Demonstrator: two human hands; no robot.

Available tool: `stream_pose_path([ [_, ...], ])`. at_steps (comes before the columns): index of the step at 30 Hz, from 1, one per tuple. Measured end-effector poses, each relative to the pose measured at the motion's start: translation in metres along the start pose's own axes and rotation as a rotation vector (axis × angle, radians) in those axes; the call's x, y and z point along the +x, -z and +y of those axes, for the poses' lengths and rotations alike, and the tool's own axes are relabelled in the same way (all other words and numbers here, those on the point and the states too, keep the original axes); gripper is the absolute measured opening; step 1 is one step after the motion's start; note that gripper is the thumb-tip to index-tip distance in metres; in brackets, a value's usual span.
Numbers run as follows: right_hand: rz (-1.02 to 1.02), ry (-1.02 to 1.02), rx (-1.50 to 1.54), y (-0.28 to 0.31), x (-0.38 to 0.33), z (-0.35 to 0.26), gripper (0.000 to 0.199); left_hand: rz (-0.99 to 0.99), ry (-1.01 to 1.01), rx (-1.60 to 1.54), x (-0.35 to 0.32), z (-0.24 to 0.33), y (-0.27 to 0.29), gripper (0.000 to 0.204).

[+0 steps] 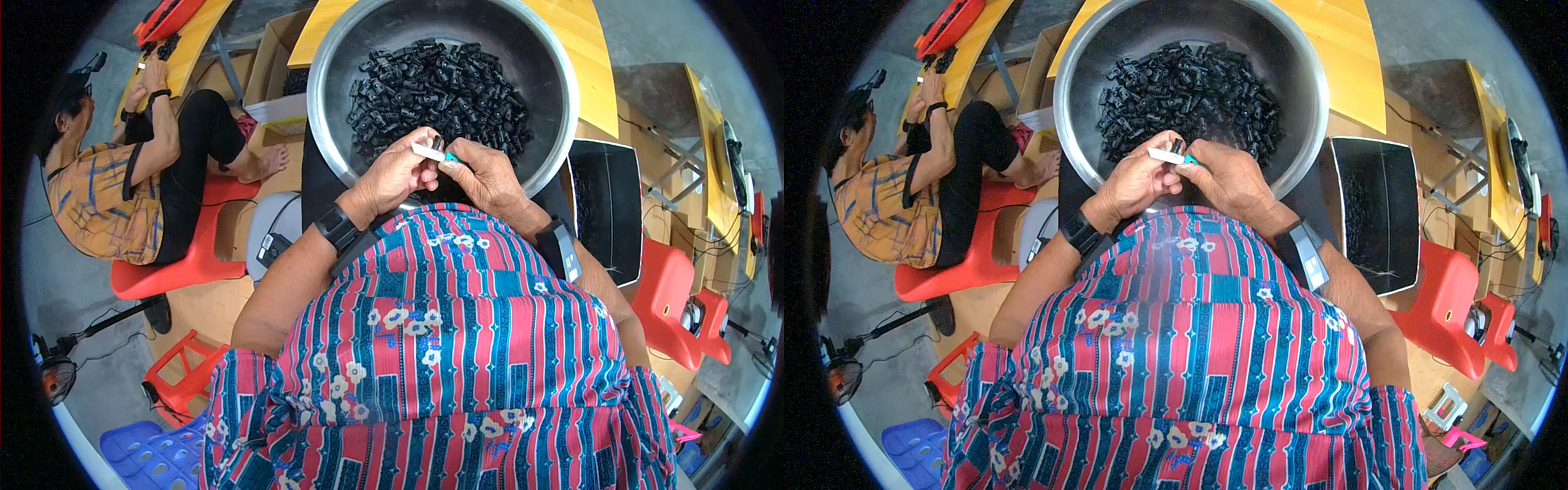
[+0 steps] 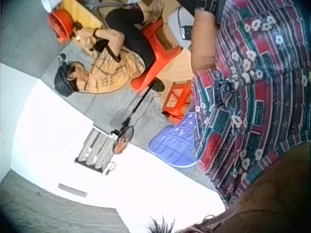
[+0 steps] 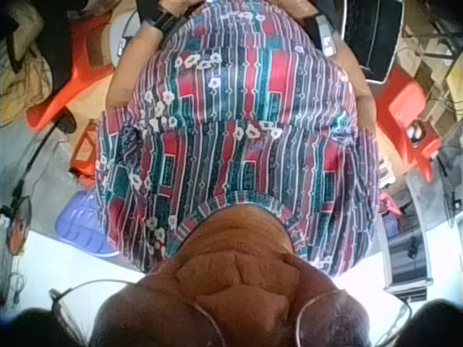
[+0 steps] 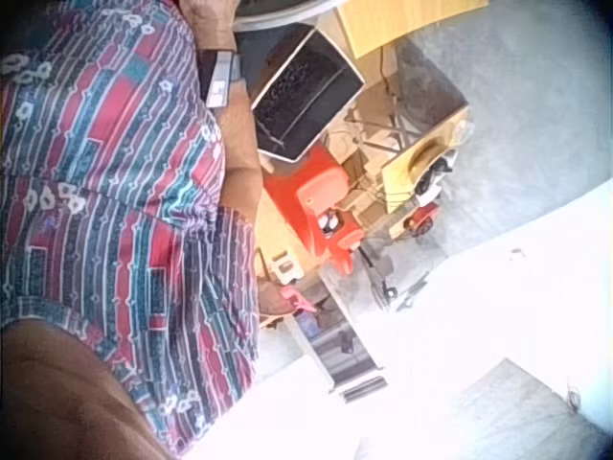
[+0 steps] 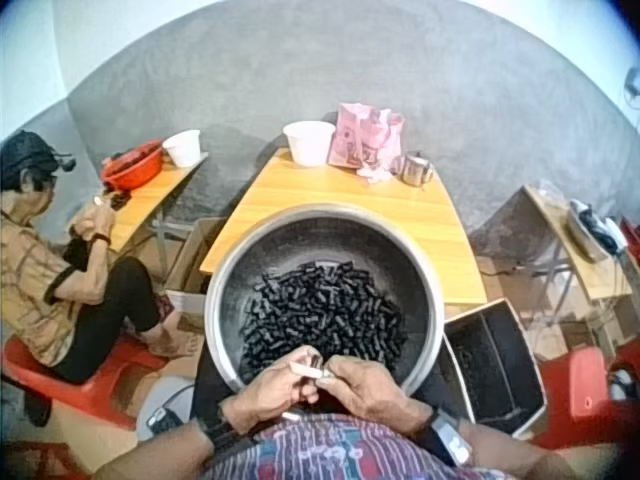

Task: Scrape or clean flashes from small black plastic/rubber components using a small blade.

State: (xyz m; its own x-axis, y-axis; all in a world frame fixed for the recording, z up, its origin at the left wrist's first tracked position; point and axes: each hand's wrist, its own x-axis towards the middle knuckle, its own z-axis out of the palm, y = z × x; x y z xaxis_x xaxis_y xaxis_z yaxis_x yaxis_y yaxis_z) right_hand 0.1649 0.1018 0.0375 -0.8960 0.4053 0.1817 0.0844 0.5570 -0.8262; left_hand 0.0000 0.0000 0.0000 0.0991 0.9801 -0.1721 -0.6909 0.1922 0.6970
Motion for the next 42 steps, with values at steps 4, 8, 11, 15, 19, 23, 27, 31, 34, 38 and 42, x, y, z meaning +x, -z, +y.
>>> stream_pose_path([
  [4, 0.014, -0.023, -0.004, 0.001, 0.001, 0.001, 0.023, -0.014, -0.005, 0.005, 0.001, 0.0, 0.0, 0.019],
  [8, 0.03, -0.023, -0.001, 0.001, 0.001, 0.001, 0.025, -0.041, -0.011, 0.003, 0.001, 0.001, -0.001, 0.019],
  [11, 0.021, -0.005, -0.014, 0.0, 0.001, 0.005, 0.026, -0.019, -0.015, 0.015, 0.001, 0.001, -0.003, 0.02],
  [15, 0.038, -0.03, 0.037, -0.002, 0.001, 0.005, 0.026, -0.034, -0.014, -0.005, 0.001, 0.0, -0.001, 0.02],
  [19, 0.022, -0.02, 0.011, -0.002, 0.002, 0.009, 0.027, -0.035, 0.001, -0.011, 0.001, 0.0, 0.001, 0.019],
  [23, 0.016, -0.024, 0.005, -0.002, 0.003, 0.007, 0.027, -0.018, 0.011, -0.027, 0.002, 0.0, 0.001, 0.018],
  [27, -0.002, -0.027, 0.009, -0.002, 0.004, 0.009, 0.027, 0.007, 0.021, -0.029, 0.002, 0.001, -0.002, 0.016],
  [31, -0.021, -0.05, 0.023, -0.001, 0.006, 0.007, 0.027, 0.009, 0.04, -0.019, 0.004, 0.001, -0.002, 0.015],
  [34, -0.024, -0.048, 0.001, -0.001, 0.007, 0.009, 0.027, 0.016, 0.043, -0.001, 0.004, 0.002, -0.003, 0.014],
  [38, -0.031, -0.055, 0.009, -0.002, 0.008, 0.011, 0.027, 0.008, 0.038, 0.015, 0.005, 0.002, -0.001, 0.014],
  [42, -0.016, -0.054, 0.0, -0.003, 0.007, 0.012, 0.027, -0.008, 0.041, 0.013, 0.004, 0.003, -0.002, 0.015],
])
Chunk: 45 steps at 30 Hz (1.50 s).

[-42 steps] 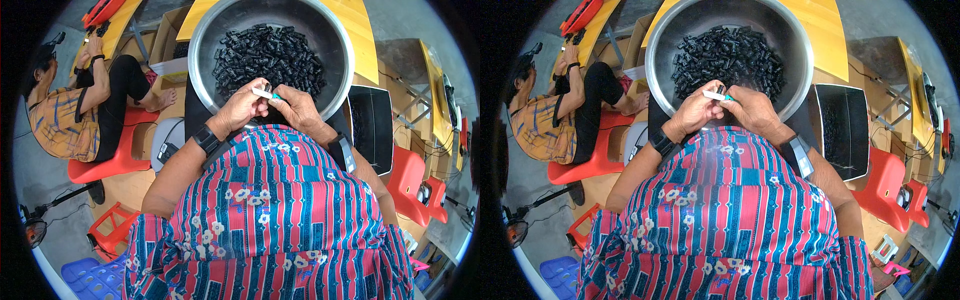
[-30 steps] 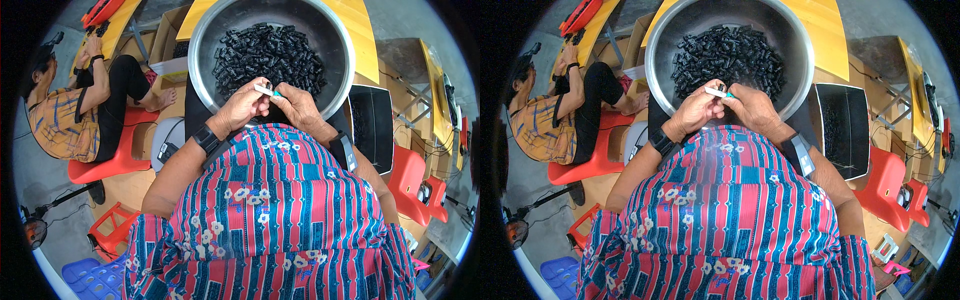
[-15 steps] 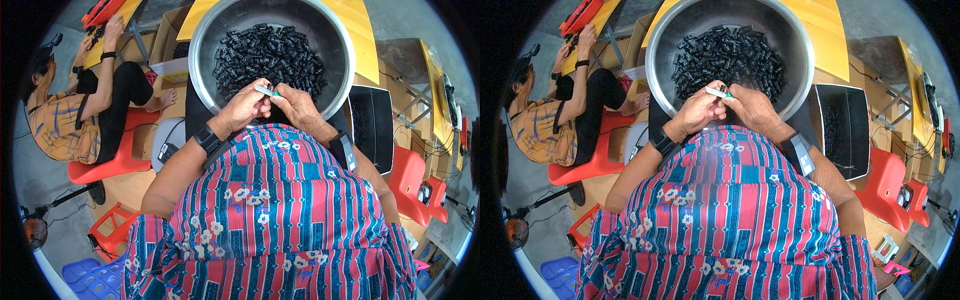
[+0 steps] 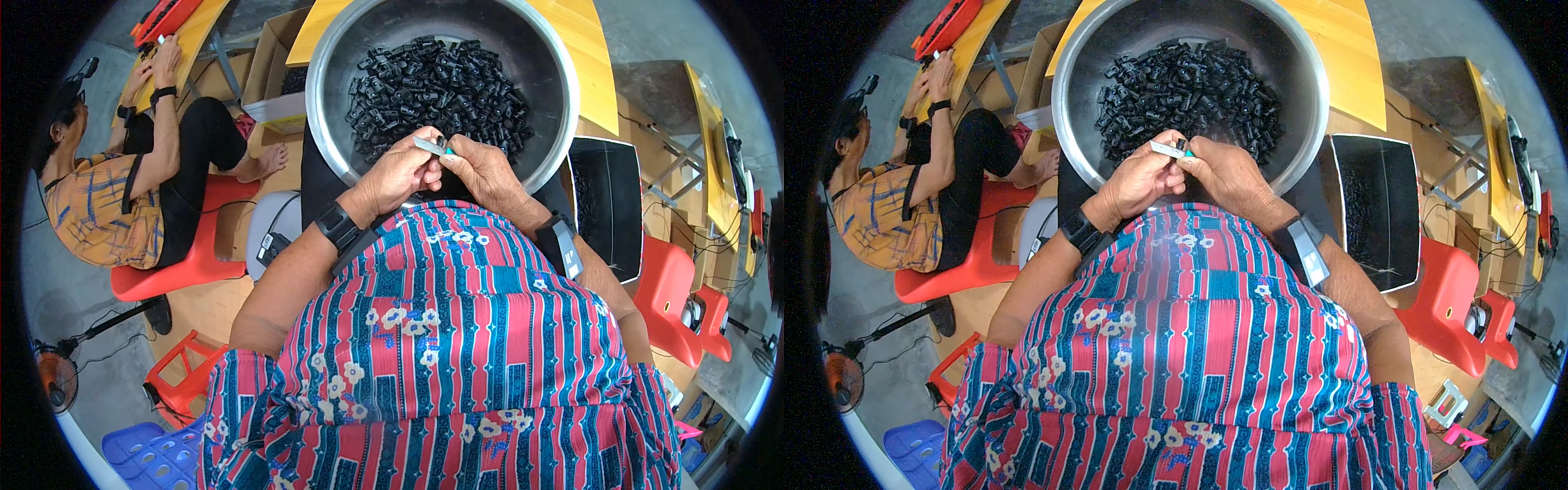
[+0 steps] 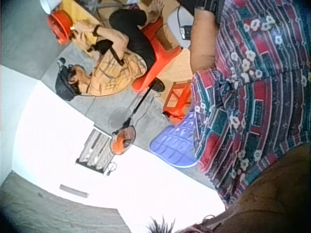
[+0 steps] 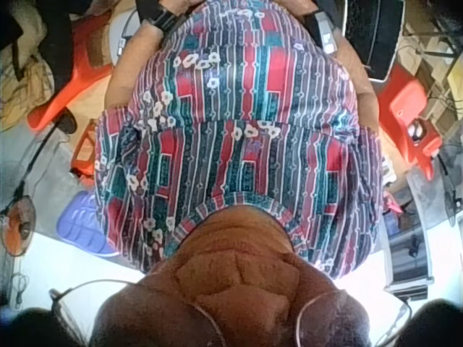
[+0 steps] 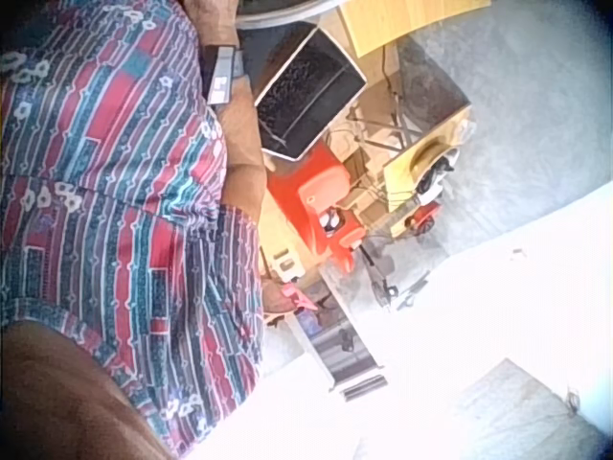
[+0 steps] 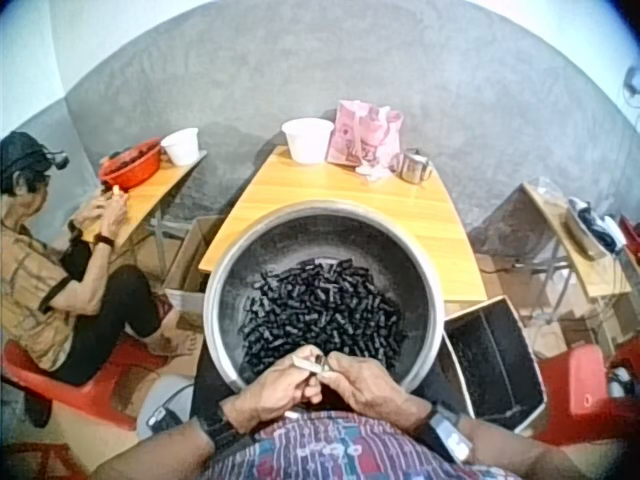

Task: Scrape or clean flashes from small black plastic/rubber components using a small blade.

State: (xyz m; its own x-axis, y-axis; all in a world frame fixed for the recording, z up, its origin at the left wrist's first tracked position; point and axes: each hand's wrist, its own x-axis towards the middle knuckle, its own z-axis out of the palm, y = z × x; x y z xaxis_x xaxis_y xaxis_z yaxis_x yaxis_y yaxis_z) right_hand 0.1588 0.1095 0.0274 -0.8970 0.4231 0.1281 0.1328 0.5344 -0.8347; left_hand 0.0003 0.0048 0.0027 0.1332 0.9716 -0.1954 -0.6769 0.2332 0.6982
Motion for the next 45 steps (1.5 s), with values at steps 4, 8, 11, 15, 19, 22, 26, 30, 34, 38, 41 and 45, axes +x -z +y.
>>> stream_pose_path([
  [4, 0.001, -0.006, -0.009, -0.0001, -0.0006, -0.0001, 0.026, 0.018, -0.007, 0.001, -0.0018, 0.0009, -0.0039, 0.014],
  [8, -0.005, -0.013, -0.019, 0.001, -0.0013, -0.003, 0.026, 0.011, -0.003, -0.02, -0.002, -0.0015, -0.0029, 0.014],
  [11, -0.003, -0.004, -0.008, 0.0003, -0.0022, -0.0021, 0.026, 0.012, -0.004, -0.016, -0.0018, -0.0021, -0.0029, 0.013],
  [15, -0.011, -0.028, -0.002, 0.001, -0.0022, -0.0037, 0.027, 0.014, -0.011, 0.003, -0.0024, -0.0024, -0.0029, 0.014],
  [19, -0.008, -0.047, 0.034, 0.0011, -0.002, -0.004, 0.027, 0.002, -0.04, 0.0, -0.0026, -0.0046, -0.0026, 0.015],
  [22, -0.01, -0.029, 0.029, 0.0008, -0.0029, -0.0043, 0.027, -0.01, -0.039, -0.014, -0.0031, -0.004, -0.0026, 0.017],
  [26, -0.015, -0.011, 0.013, -0.0002, -0.0035, -0.0034, 0.025, -0.003, -0.023, -0.014, -0.0046, -0.0023, -0.0043, 0.018],
  [30, -0.021, -0.023, 0.007, 0.0008, -0.0039, -0.0055, 0.024, -0.029, -0.023, -0.002, -0.0034, -0.0029, -0.002, 0.018],
  [34, -0.025, -0.022, -0.011, 0.0006, -0.0039, -0.0034, 0.024, -0.033, -0.025, 0.004, -0.0034, -0.0031, -0.0014, 0.018],
  [38, -0.029, -0.012, -0.053, 0.0022, -0.0041, -0.0065, 0.026, -0.019, -0.01, -0.01, -0.0038, -0.002, -0.0026, 0.018],
  [41, -0.033, -0.021, -0.036, 0.0019, -0.0035, -0.0077, 0.026, -0.006, -0.009, -0.034, -0.0035, -0.0032, -0.0017, 0.017],
  [45, -0.029, -0.018, -0.031, 0.0015, -0.0039, -0.007, 0.027, -0.012, -0.008, -0.056, -0.0033, -0.0032, -0.0011, 0.017],
])
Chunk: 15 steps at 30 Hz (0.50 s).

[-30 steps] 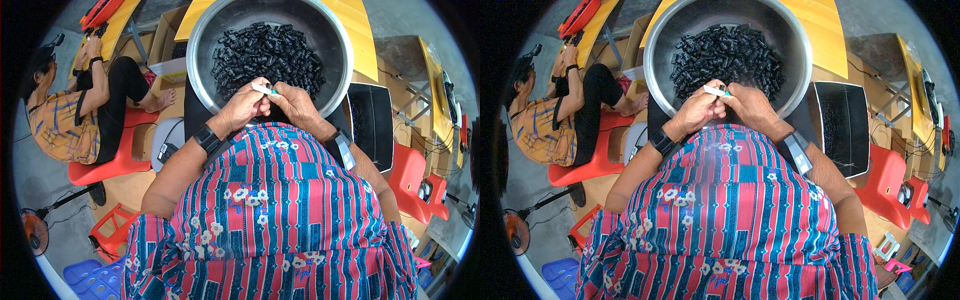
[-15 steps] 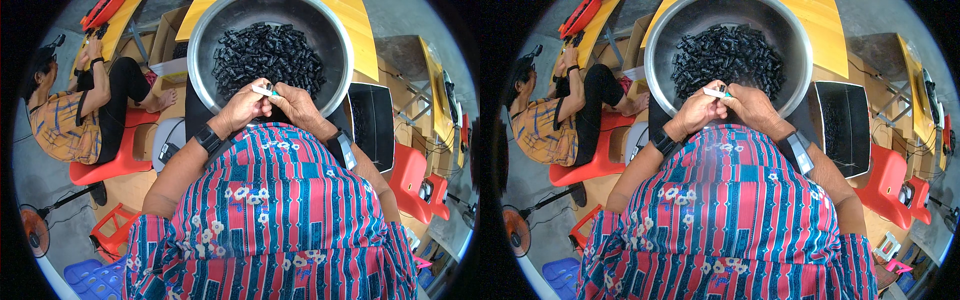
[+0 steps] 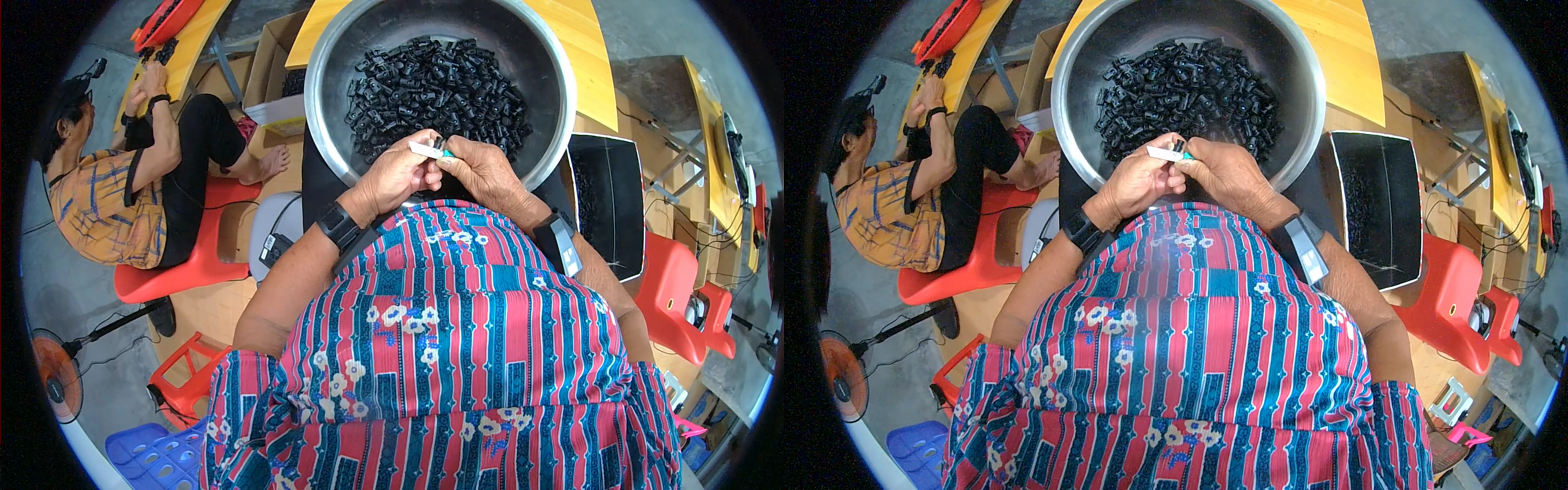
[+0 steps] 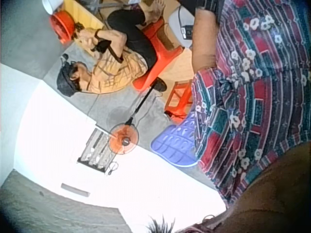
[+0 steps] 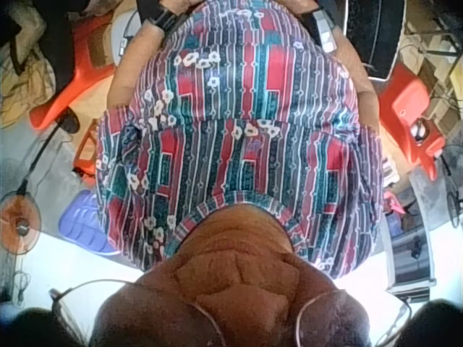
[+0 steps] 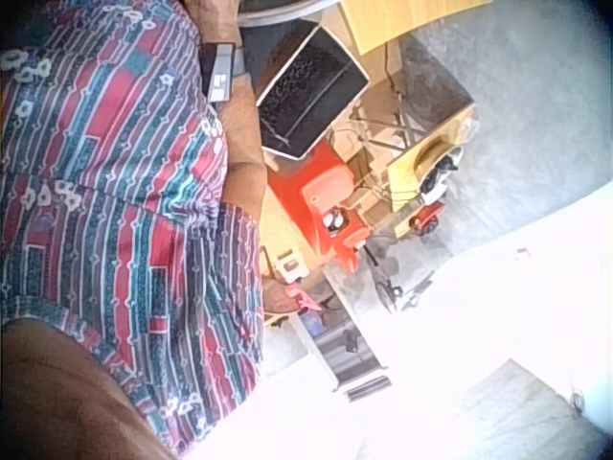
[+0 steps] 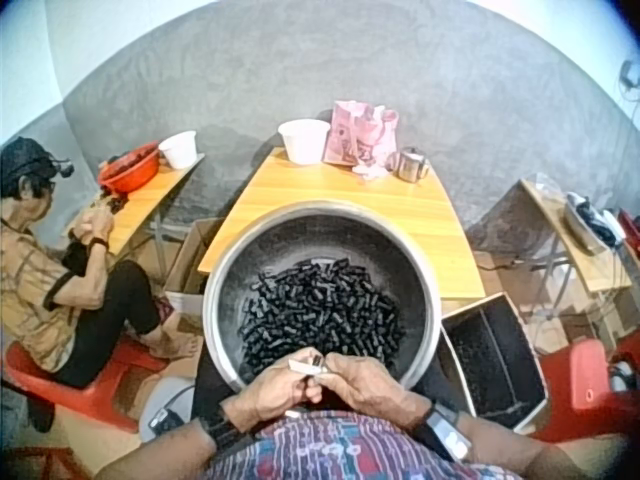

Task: Scrape or clean flashes from small black plastic/rubber components using a small blade.

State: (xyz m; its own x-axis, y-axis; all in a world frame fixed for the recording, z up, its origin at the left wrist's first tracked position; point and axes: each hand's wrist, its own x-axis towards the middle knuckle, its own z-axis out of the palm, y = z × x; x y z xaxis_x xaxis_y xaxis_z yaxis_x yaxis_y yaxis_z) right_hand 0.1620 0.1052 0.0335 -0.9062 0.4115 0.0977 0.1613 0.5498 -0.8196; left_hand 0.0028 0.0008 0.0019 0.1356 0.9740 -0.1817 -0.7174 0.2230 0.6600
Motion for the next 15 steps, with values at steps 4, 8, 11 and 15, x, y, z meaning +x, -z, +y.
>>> stream_pose_path([
  [4, -0.006, -0.008, 0.04, -0.0004, 0.0001, 0.0021, 0.027, -0.021, 0.006, 0.024, 0.0003, -0.0004, 0.0019, 0.018],
  [8, 0.001, -0.02, 0.077, -0.0012, -0.0004, 0.0038, 0.027, -0.024, 0.012, 0.038, 0.0, 0.0009, 0.0, 0.018],
  [11, 0.003, -0.026, 0.085, -0.0011, -0.0005, 0.0044, 0.026, -0.042, 0.014, 0.043, 0.0003, 0.0014, 0.0003, 0.018],
  [15, 0.005, -0.012, 0.097, 0.0003, 0.0002, 0.0006, 0.025, -0.045, 0.004, 0.053, 0.0003, 0.0004, 0.0013, 0.018],
])
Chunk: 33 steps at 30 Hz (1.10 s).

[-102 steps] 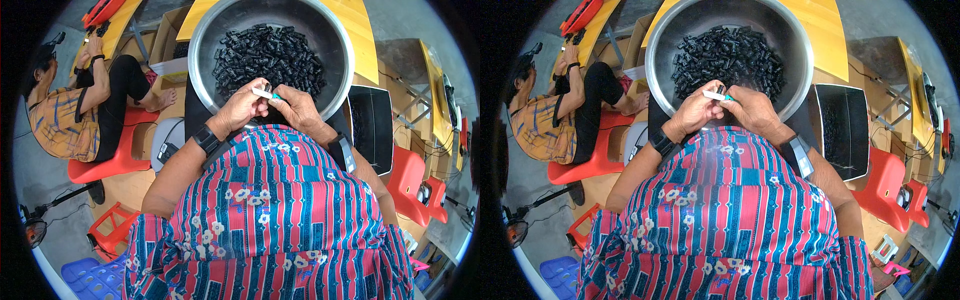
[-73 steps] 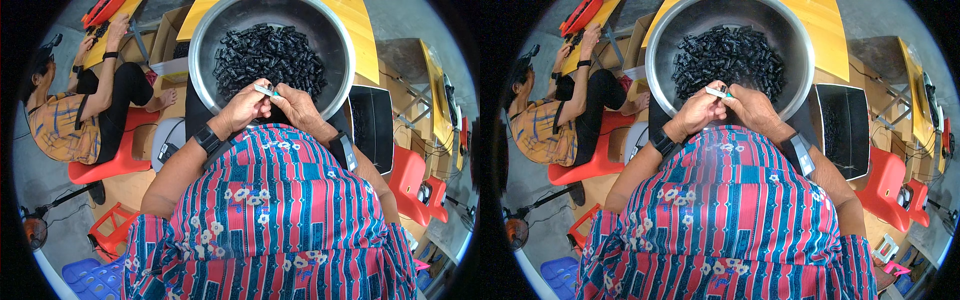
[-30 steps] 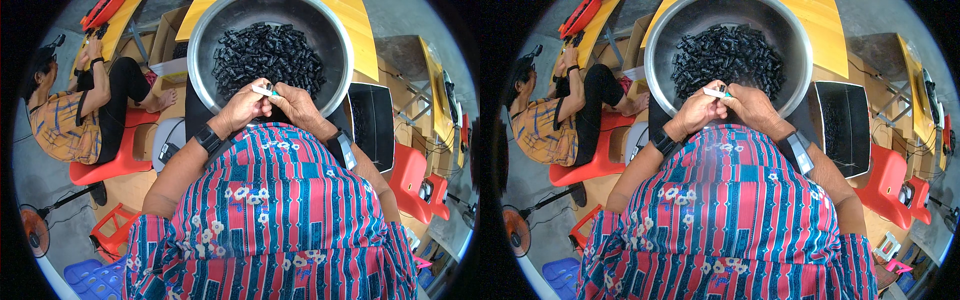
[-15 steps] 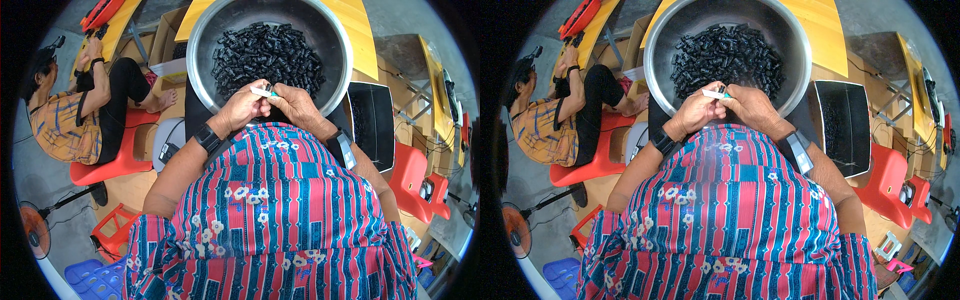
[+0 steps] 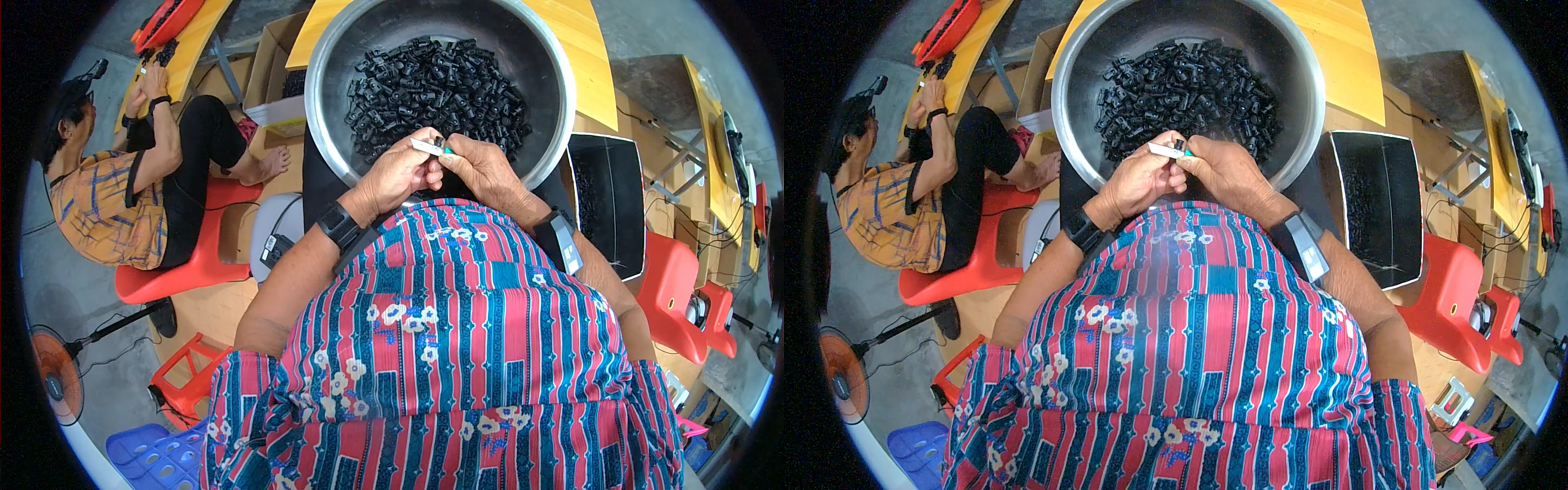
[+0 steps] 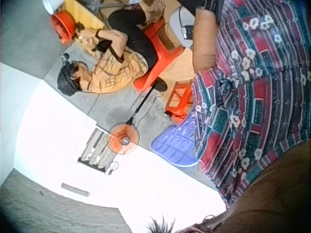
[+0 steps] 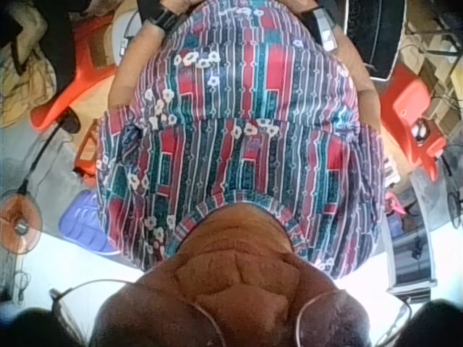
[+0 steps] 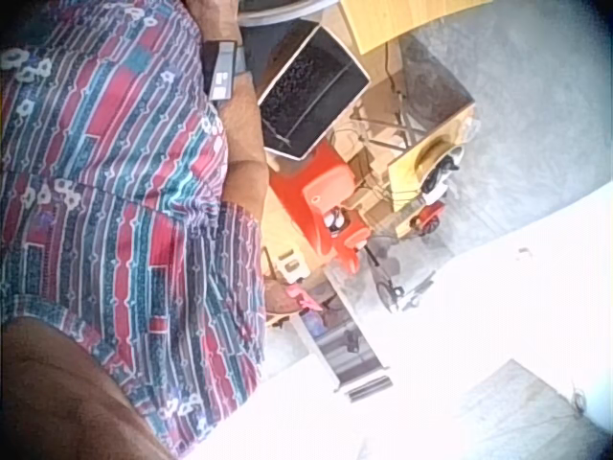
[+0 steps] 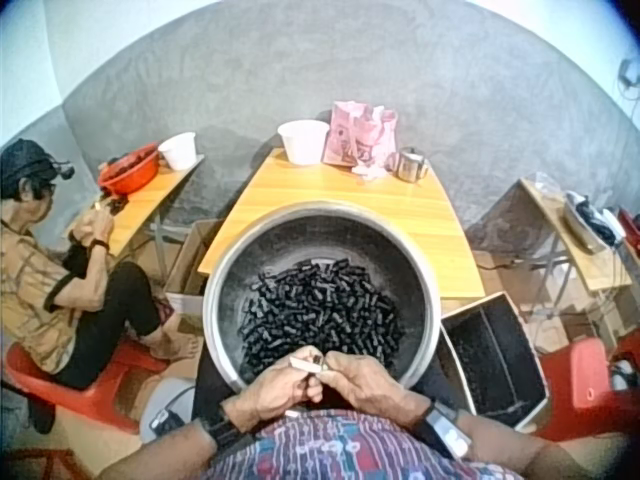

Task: Scrape or clean flashes from small black plastic/rubber components using a small blade.

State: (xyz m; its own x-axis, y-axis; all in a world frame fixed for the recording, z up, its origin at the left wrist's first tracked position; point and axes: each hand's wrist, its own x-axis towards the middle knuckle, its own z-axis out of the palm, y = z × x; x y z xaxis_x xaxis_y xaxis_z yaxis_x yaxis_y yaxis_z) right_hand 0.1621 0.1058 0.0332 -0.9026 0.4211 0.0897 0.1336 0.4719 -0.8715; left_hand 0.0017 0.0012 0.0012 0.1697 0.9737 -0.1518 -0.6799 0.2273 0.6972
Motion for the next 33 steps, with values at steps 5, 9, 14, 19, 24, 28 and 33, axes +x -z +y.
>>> stream_pose_path([
  [5, 0.007, 0.023, -0.046, -0.0023, 0.0004, 0.0056, 0.025, 0.04, -0.025, 0.03, 0.0012, -0.0024, 0.0011, 0.016],
  [9, 0.006, 0.03, -0.021, -0.0014, 0.0011, 0.0031, 0.025, 0.073, -0.028, 0.041, 0.0009, -0.0016, -0.0003, 0.015],
  [14, 0.012, 0.005, -0.015, -0.0014, 0.0011, 0.0018, 0.026, 0.074, -0.04, 0.051, 0.0005, -0.001, -0.0019, 0.016],
  [19, 0.012, -0.011, -0.009, -0.0009, 0.0014, 0.0009, 0.028, 0.086, -0.054, 0.061, 0.0003, -0.0021, -0.0018, 0.016],
  [24, 0.036, -0.001, 0.006, -0.0023, 0.0013, 0.0054, 0.027, 0.059, -0.054, 0.042, 0.0005, -0.0032, 0.0003, 0.016],
  [28, 0.018, -0.009, -0.006, -0.0025, 0.0009, 0.0046, 0.025, 0.049, -0.048, 0.005, -0.0001, -0.0014, -0.0016, 0.017],
  [33, 0.003, 0.009, -0.033, -0.0014, 0.0013, 0.0015, 0.025, 0.058, -0.033, -0.018, 0.0, -0.0004, -0.0003, 0.018],
])
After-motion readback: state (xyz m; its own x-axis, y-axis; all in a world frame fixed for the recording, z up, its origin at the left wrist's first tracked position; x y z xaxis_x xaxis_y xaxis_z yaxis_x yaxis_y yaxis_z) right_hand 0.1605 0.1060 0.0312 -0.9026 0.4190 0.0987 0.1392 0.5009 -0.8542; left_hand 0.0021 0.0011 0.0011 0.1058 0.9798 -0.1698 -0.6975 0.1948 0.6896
